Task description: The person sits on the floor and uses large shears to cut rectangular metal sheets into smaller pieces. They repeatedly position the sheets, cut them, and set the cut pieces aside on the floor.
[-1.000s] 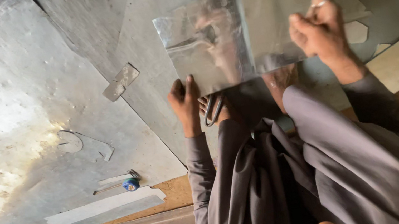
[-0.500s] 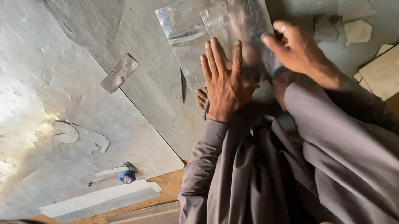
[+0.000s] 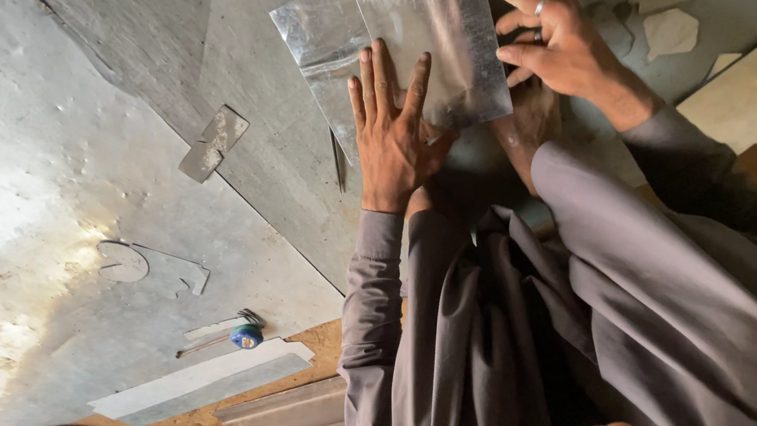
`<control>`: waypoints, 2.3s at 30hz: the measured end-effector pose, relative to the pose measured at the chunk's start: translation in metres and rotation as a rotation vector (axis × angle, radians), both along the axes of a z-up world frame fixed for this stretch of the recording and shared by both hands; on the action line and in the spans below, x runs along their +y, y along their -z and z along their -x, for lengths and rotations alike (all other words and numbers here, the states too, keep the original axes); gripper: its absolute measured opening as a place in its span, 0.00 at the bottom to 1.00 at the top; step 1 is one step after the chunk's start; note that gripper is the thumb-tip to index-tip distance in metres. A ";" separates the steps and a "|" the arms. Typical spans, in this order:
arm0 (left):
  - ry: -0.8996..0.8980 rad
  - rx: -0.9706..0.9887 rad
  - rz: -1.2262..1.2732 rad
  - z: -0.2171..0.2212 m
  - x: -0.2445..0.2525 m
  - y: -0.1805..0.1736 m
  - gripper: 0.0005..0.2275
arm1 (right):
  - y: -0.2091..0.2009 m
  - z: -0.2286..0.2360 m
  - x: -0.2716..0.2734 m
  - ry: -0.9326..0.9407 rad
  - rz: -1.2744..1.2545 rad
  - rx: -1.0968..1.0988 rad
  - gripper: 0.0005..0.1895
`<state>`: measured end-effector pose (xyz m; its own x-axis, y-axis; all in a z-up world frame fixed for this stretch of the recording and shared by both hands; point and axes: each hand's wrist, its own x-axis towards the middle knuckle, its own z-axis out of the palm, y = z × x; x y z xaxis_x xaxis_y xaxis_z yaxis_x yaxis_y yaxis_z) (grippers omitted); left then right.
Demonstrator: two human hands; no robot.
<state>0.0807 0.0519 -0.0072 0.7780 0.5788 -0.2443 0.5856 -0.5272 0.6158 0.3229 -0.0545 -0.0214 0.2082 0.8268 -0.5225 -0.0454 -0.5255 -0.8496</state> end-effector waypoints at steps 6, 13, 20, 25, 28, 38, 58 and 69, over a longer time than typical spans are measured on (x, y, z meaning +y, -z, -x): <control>0.000 -0.019 0.012 -0.001 0.001 -0.001 0.51 | 0.007 -0.004 -0.002 0.063 0.020 0.169 0.39; -0.031 -0.008 0.027 -0.004 0.002 -0.003 0.51 | 0.012 -0.003 -0.004 0.022 0.000 0.132 0.39; -0.017 -0.037 0.053 0.001 0.000 0.005 0.49 | 0.023 -0.006 -0.009 -0.006 -0.017 0.129 0.40; -0.052 -0.067 0.098 0.004 -0.003 0.008 0.46 | 0.022 -0.007 -0.009 -0.053 -0.048 0.021 0.40; -0.060 -0.074 0.094 0.005 -0.007 0.011 0.45 | 0.022 -0.007 -0.010 -0.082 -0.070 -0.004 0.41; -0.030 -0.115 0.022 0.008 -0.011 0.020 0.45 | 0.015 -0.012 -0.004 -0.129 -0.133 -0.006 0.44; -0.013 -0.120 0.031 0.010 -0.007 0.025 0.46 | 0.009 -0.010 0.001 -0.100 -0.107 0.055 0.45; -0.033 -0.132 0.033 0.007 -0.008 0.020 0.45 | -0.008 -0.004 0.007 -0.143 -0.048 -0.117 0.44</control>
<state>0.0733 0.0441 -0.0272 0.7851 0.5982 -0.1607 0.5154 -0.4872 0.7050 0.3274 -0.0478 -0.0135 0.1435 0.8758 -0.4609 0.1276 -0.4782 -0.8689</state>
